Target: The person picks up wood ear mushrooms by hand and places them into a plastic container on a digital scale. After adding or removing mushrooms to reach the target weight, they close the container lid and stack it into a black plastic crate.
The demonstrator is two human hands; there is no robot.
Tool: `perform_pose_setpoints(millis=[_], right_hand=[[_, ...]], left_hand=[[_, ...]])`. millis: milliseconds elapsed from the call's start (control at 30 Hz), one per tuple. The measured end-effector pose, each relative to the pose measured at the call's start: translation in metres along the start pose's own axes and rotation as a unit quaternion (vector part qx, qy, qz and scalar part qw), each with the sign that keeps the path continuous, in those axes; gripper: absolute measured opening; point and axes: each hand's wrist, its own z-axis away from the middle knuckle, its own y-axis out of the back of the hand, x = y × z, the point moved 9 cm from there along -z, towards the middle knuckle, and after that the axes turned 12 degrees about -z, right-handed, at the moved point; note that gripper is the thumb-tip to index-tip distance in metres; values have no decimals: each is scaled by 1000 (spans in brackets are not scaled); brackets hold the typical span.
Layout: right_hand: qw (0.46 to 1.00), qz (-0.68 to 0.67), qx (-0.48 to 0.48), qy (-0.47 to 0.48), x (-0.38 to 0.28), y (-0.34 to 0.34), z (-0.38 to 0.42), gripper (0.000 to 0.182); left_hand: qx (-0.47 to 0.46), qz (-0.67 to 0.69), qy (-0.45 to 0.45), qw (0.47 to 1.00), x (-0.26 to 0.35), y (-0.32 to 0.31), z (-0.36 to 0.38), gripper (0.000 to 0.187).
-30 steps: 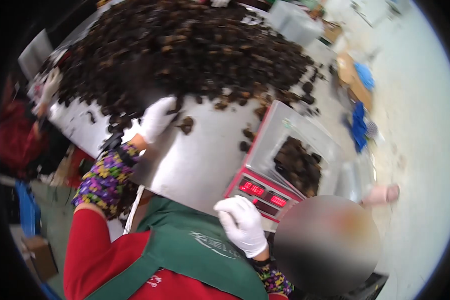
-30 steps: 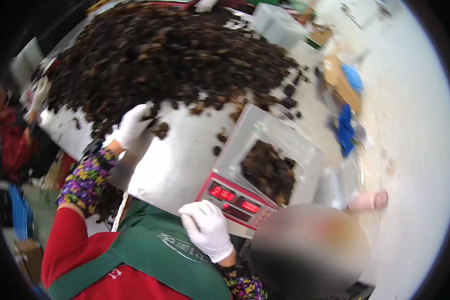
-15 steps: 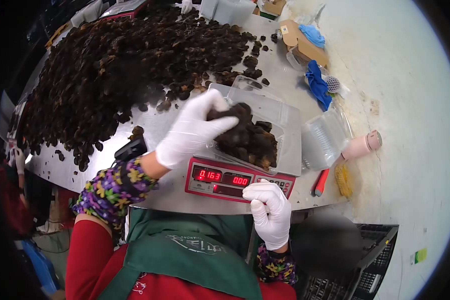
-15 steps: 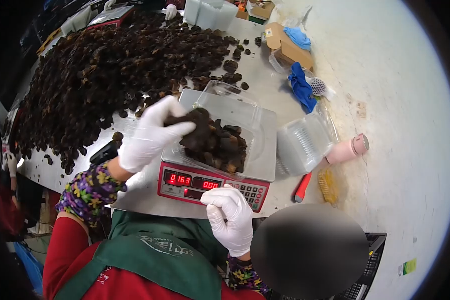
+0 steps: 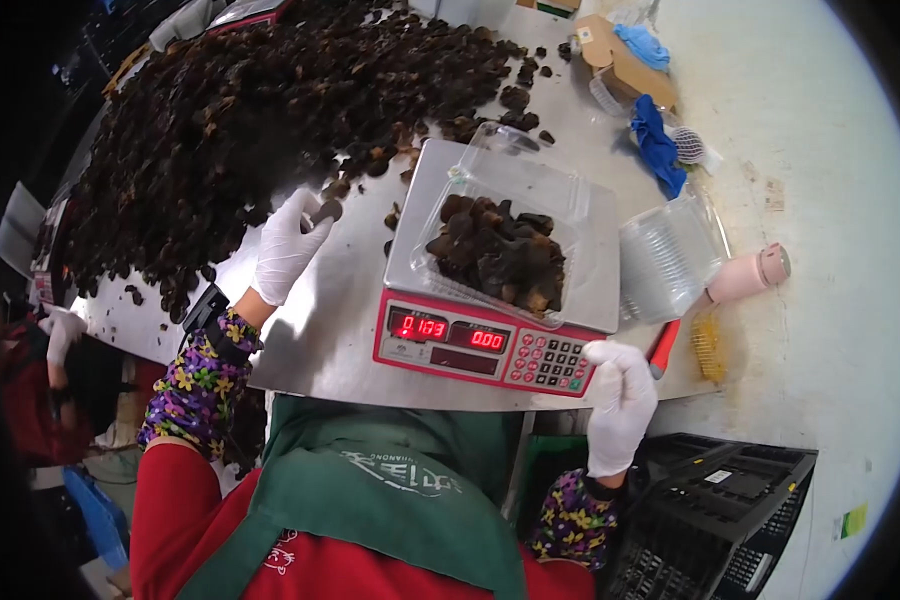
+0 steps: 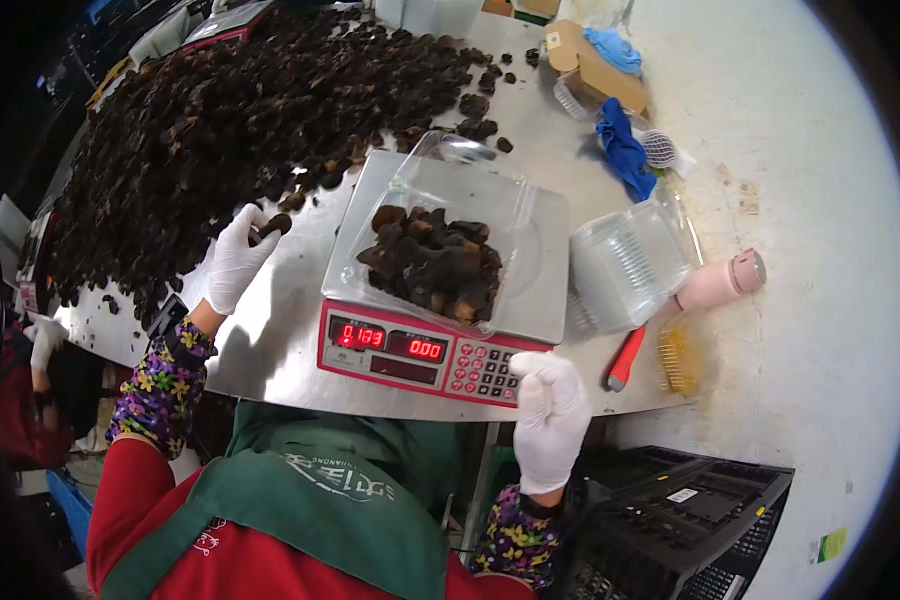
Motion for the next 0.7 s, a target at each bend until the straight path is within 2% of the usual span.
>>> perform_pose_setpoints(millis=[67,133,200,267,300,333,367,433,467,533,567,633,667,700], right_hand=[[1000,4,2,-20,9,1,-9,11],[999,3,2,-34,11,-4,-21,13],[999,13,38,-21,12,-2,-40,14],[999,8,34,-35,20,-4,-64,20],[989,-104,54,-94,37,-5,-77,25],[963,-214,73,-149,55,-6,-88,30],[965,-208,79,-139,65,-4,-104,30],[917,-290,84,-260,116,-11,-125,41],[921,-287,87,-249,123,-10,-139,41],[835,-395,74,-376,151,-29,-146,50],[839,-394,76,-367,158,-23,-155,50],[793,-471,-26,-386,161,-33,-162,55],[795,-471,-22,-382,154,-32,-162,55],[830,-432,-20,-351,140,-31,-161,56]], left_hand=[[-21,-168,-40,985,-19,3,13,30],[85,-246,-156,953,-7,15,27,44],[107,-245,-169,949,20,34,31,47],[134,-238,-181,945,52,51,37,50],[-1,-59,-61,996,41,40,31,45],[-139,124,59,981,33,15,37,41],[-132,259,2,957,50,5,39,34],[-225,322,57,918,87,-6,47,37],[-257,345,82,899,103,-11,51,39],[-308,366,115,871,114,-31,56,44],[-322,372,126,861,117,-38,56,46],[-303,401,129,855,118,-42,53,44],[-305,408,136,850,118,-43,53,42],[-309,408,131,849,117,-45,51,42]])
